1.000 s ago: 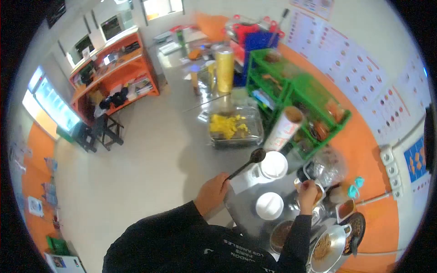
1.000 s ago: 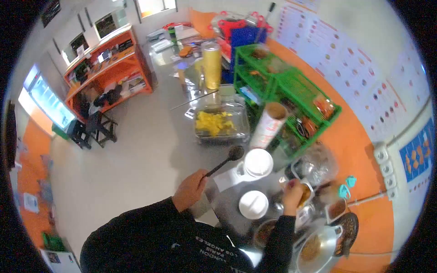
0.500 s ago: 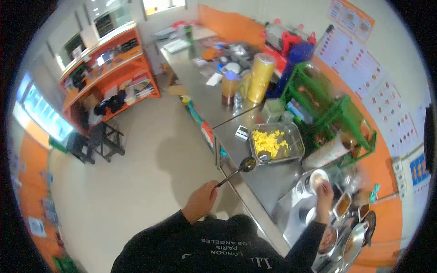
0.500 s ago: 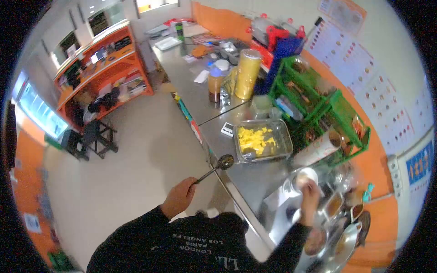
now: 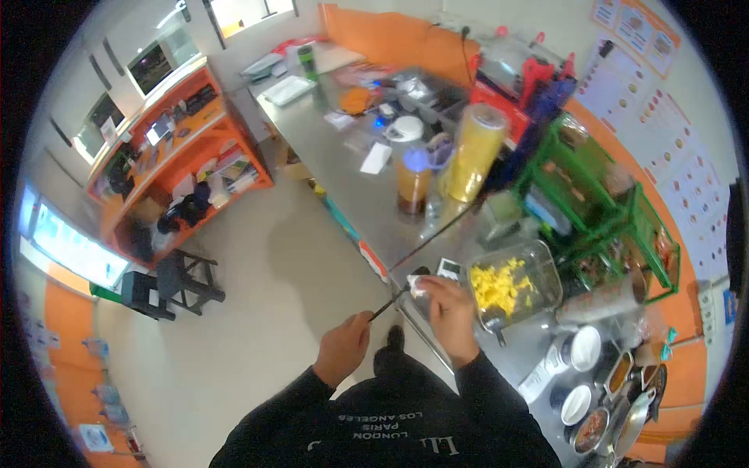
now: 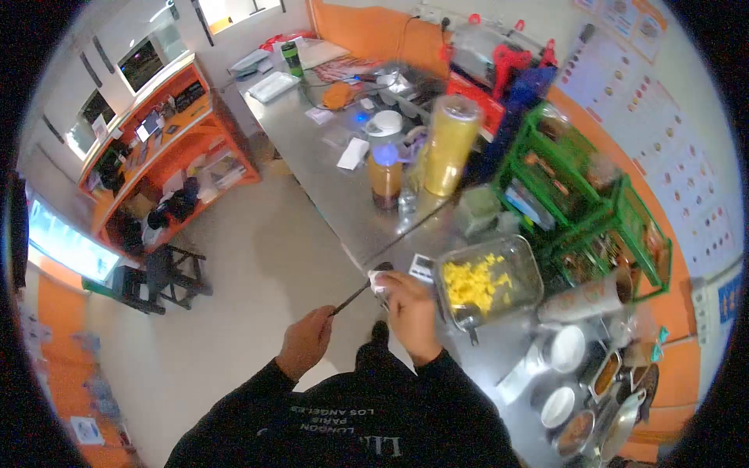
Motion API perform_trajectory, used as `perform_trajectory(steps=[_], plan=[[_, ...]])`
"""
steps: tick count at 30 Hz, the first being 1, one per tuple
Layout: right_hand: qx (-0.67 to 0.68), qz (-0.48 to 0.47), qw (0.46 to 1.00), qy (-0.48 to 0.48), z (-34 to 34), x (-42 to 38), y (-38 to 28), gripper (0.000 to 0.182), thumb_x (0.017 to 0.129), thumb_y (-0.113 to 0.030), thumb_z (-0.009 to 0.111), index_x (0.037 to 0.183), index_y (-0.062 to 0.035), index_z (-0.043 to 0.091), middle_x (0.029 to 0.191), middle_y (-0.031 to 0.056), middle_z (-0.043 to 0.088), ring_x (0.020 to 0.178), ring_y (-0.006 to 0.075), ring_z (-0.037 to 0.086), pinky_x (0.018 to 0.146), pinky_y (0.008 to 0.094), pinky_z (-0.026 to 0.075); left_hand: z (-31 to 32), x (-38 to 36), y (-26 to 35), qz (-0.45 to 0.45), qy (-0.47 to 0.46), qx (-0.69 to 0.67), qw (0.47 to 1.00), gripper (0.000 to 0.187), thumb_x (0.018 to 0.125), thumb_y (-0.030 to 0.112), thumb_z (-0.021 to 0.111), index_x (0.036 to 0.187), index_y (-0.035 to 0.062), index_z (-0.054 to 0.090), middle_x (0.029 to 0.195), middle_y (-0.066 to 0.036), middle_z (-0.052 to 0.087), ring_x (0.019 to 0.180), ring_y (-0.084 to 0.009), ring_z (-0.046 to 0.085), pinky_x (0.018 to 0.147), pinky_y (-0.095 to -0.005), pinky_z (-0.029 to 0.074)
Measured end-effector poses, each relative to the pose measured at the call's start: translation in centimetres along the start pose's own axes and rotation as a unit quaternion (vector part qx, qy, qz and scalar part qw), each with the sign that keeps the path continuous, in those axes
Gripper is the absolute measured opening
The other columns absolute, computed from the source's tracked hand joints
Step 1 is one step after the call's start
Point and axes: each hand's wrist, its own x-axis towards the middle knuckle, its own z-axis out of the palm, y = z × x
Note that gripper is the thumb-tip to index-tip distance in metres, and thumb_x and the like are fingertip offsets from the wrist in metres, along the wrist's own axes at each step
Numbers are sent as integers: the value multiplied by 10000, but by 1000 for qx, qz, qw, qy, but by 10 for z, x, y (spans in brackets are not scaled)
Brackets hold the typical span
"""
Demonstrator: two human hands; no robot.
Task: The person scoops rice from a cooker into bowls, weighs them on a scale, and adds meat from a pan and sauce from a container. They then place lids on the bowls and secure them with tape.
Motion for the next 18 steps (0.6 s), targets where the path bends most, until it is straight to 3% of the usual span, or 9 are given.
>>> perform_trajectory(steps=[5, 8, 10, 11, 12, 15, 18], plan=[[-62, -121, 990, 30, 63, 65, 18, 301, 698, 90, 596, 943, -52, 696, 1009, 115, 687, 934, 297, 649, 833, 379, 524, -31, 70, -35, -54, 19, -67, 996, 191, 967, 147, 505, 1140, 82, 554, 894, -174, 625, 795, -365, 634, 674, -447, 504], [-4, -106, 993, -52, 86, 104, 42, 283, 732, 74, 585, 957, -53, 702, 981, 129, 682, 908, 315, 641, 814, 371, 526, -49, 96, -75, -137, 23, -156, 978, 184, 980, 151, 501, 1132, 70, 567, 799, -142, 601, 739, -280, 627, 653, -383, 487], [135, 57, 985, -91, 112, 123, 58, 202, 829, 36, 571, 965, -40, 700, 1029, 116, 679, 914, 267, 644, 813, 340, 515, -65, 115, -101, -201, 12, -209, 957, 186, 988, 158, 496, 1127, 62, 573, 738, -104, 569, 699, -201, 594, 640, -332, 468], [194, 163, 959, -128, 123, 131, 64, 192, 852, 25, 567, 985, -34, 692, 1044, 116, 676, 924, 254, 642, 819, 335, 511, -70, 122, -115, -186, 32, -227, 956, 198, 993, 171, 492, 1133, 55, 569, 719, -41, 521, 674, -124, 509, 625, -289, 440], [247, 268, 917, -160, 135, 137, 71, 184, 875, 13, 562, 1006, -28, 684, 1060, 116, 673, 934, 240, 640, 824, 330, 507, -74, 129, -129, -195, 40, -229, 953, 199, 993, 173, 490, 1131, 55, 571, 717, -35, 515, 666, -123, 500, 620, -288, 435], [351, 482, 793, -126, 211, 139, 133, 191, 879, -20, 599, 1061, -10, 657, 1024, 126, 666, 919, 207, 621, 827, 368, 518, -86, 164, -174, -212, 42, -251, 944, 199, 993, 175, 486, 1125, 56, 576, 716, -19, 505, 651, -117, 480, 608, -287, 423], [150, 337, 928, -47, 251, 179, 140, 253, 870, -6, 562, 1121, 8, 588, 1011, 163, 622, 920, 250, 613, 813, 389, 516, -104, 210, -225, -219, 7, -284, 933, 192, 991, 169, 488, 1112, 56, 583, 720, -14, 512, 648, -108, 473, 599, -283, 413]])
